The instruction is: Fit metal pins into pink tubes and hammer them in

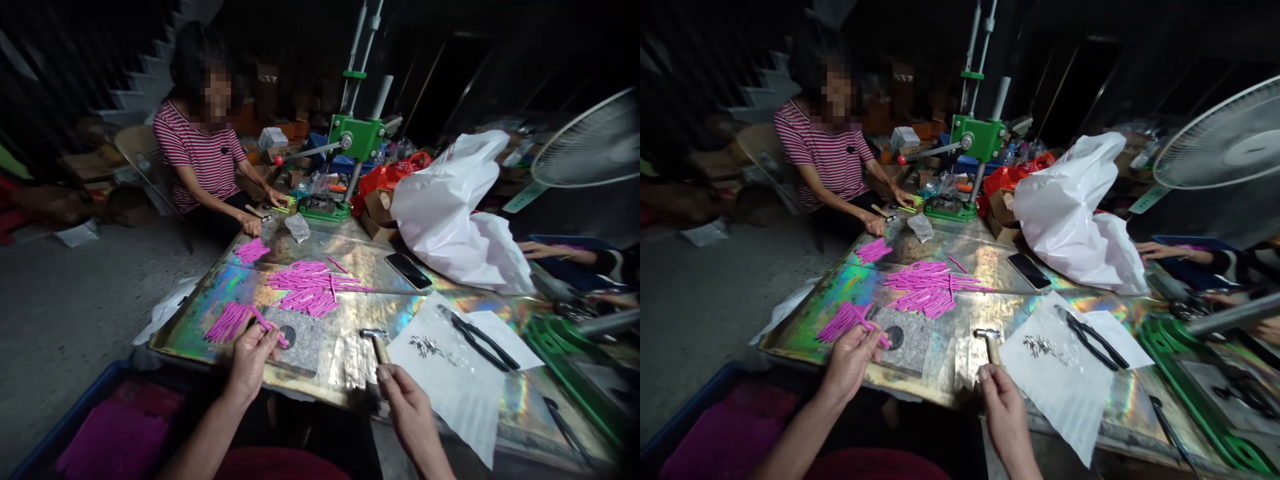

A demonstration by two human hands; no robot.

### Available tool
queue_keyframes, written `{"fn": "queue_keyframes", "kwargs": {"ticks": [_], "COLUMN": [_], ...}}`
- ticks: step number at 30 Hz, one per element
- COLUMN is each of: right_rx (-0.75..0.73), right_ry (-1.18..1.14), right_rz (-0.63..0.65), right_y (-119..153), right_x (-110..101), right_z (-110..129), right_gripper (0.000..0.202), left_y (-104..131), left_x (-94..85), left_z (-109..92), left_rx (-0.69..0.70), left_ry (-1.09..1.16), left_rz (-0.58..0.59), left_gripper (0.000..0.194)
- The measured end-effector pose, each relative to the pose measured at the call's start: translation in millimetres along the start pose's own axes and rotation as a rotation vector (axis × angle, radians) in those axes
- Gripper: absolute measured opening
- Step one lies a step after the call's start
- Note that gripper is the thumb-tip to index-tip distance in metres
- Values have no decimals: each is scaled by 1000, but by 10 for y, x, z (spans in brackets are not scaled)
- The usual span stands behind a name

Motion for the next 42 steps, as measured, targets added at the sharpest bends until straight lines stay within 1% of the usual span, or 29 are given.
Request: {"fn": "queue_keyframes", "kwargs": {"ticks": [2, 4, 6, 9, 12, 18, 25, 33, 37, 40, 42], "right_rx": [18, 27, 42, 57, 39, 25, 51, 63, 29, 65, 136], "right_ry": [264, 511, 685, 811, 863, 891, 936, 946, 946, 955, 874], "right_rz": [-65, -95, -74, 8, 47, 70, 101, 117, 105, 109, 120], "right_y": [-116, -207, -258, -264, -246, -266, -275, -284, -273, -302, -336], "right_x": [-260, -426, -472, -407, -349, -332, -304, -292, -278, -313, -360], "right_z": [-116, -226, -346, -501, -552, -550, -553, -574, -550, -547, -553], "right_gripper": [33, 33, 36, 42, 41, 41, 42, 46, 45, 44, 41], "left_y": [-76, -123, -149, -155, -142, -130, -140, -139, -135, -118, -88], "left_x": [-144, -218, -230, -187, -154, -151, -144, -163, -157, -131, -88], "left_z": [-67, -98, -111, -139, -165, -156, -142, -119, -107, -124, -180], "left_rx": [70, 116, 148, 189, 201, 195, 290, 311, 330, 370, 428], "left_ry": [-54, -100, -134, -179, -201, -220, -276, -303, -343, -413, -517], "left_rz": [-60, -98, -110, -104, -105, -113, -89, -98, -92, -75, -54], "left_gripper": [17, 14, 12, 11, 10, 7, 8, 10, 10, 11, 12]}}
Point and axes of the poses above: each hand's wrist, its own y-axis away from the middle knuckle, its own x-axis out of the palm, z = x × y, the point moved 10 cm from there along -y, towards the middle knuckle, and after that the axes turned 13 degrees about -y, right-handed, at the moved point
